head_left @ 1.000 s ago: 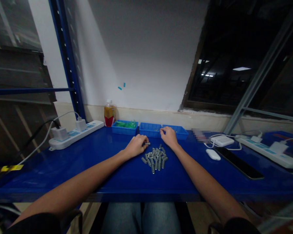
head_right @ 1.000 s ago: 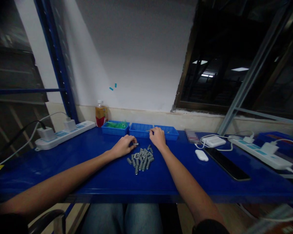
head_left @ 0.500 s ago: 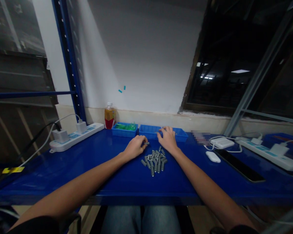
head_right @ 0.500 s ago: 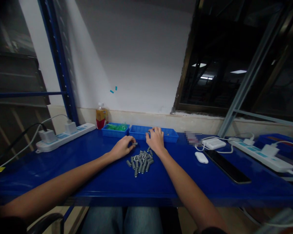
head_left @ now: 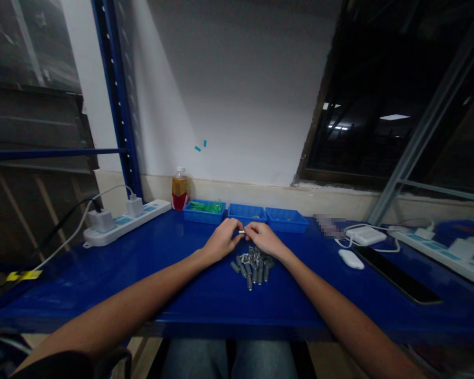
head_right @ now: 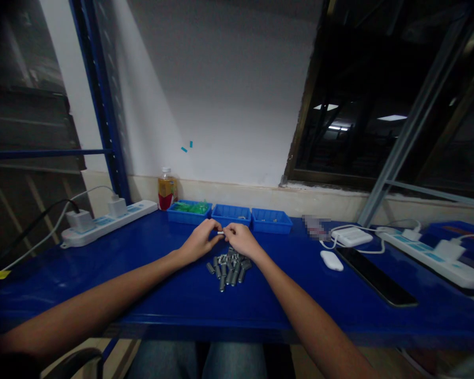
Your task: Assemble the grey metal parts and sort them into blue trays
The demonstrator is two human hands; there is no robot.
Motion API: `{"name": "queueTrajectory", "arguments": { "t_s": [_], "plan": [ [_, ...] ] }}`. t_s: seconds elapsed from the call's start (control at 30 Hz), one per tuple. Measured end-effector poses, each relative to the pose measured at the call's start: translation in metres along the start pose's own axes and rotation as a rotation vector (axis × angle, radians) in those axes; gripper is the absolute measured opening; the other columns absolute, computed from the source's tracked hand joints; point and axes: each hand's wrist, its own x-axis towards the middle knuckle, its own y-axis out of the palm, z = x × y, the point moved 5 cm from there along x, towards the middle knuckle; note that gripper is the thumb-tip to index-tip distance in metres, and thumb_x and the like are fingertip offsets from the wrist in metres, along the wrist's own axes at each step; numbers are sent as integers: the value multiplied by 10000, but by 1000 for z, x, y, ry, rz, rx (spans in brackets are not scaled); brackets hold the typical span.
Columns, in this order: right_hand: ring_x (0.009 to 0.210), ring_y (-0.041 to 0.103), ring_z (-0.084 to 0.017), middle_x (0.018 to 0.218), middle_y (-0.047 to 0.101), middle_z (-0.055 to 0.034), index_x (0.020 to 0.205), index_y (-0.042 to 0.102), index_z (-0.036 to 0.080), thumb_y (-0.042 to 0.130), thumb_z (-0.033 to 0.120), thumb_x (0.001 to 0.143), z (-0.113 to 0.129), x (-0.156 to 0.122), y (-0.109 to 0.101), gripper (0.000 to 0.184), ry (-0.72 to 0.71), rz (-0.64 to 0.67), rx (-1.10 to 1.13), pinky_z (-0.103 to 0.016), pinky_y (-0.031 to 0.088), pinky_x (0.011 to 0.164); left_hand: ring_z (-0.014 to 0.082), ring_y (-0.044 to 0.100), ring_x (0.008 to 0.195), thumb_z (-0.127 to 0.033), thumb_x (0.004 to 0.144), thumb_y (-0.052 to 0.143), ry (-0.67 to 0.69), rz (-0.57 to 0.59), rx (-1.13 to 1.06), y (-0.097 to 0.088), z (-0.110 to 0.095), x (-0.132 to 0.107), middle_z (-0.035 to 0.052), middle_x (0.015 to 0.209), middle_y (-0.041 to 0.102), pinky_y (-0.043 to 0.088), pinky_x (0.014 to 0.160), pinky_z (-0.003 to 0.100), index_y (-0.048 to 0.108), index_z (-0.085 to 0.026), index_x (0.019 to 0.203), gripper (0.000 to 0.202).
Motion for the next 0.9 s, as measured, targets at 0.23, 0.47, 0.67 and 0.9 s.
{"name": "queueTrajectory", "arguments": {
  "t_s": [0.23, 0.47, 0.67, 0.9],
  "plan": [
    [705, 551, -137, 770, 605, -16, 854, 568, 167, 493, 224, 778, -2, 0, -3, 121, -74, -151, 96, -247, 425, 634, 152, 546, 698, -445, 841, 447, -371, 157, -494, 17, 22, 2, 40, 790, 596, 423, 665, 279, 561, -119, 923, 354],
    [741, 573, -151, 816, 622, -38, 839, 587, 163, 517, 236, 758, 4, -2, -3, 130, -134, -184, 88, -271, 449, 664, 125, 504, 610, -465, 798, 514, -491, 107, -595, 12, 25, 2, 14, 658, 572, 392, 605, 247, 576, -122, 727, 355],
    [646, 579, -136, 701, 615, -23, 843, 600, 153, 524, 344, 791, -12, 0, 6, 212, 74, -102, 242, -250, 456, 604, 118, 511, 634, -417, 740, 611, -470, 52, -683, 11, 24, 0, 8, 699, 579, 381, 603, 233, 580, -119, 860, 324],
    [582, 563, -121, 629, 600, -9, 765, 607, 148, 521, 298, 780, -20, 2, 8, 173, 81, -129, 282, -238, 454, 582, 121, 537, 651, -397, 691, 676, -445, 87, -747, 14, 26, 0, -9, 688, 584, 393, 625, 235, 556, -140, 904, 355]
  ]
}}
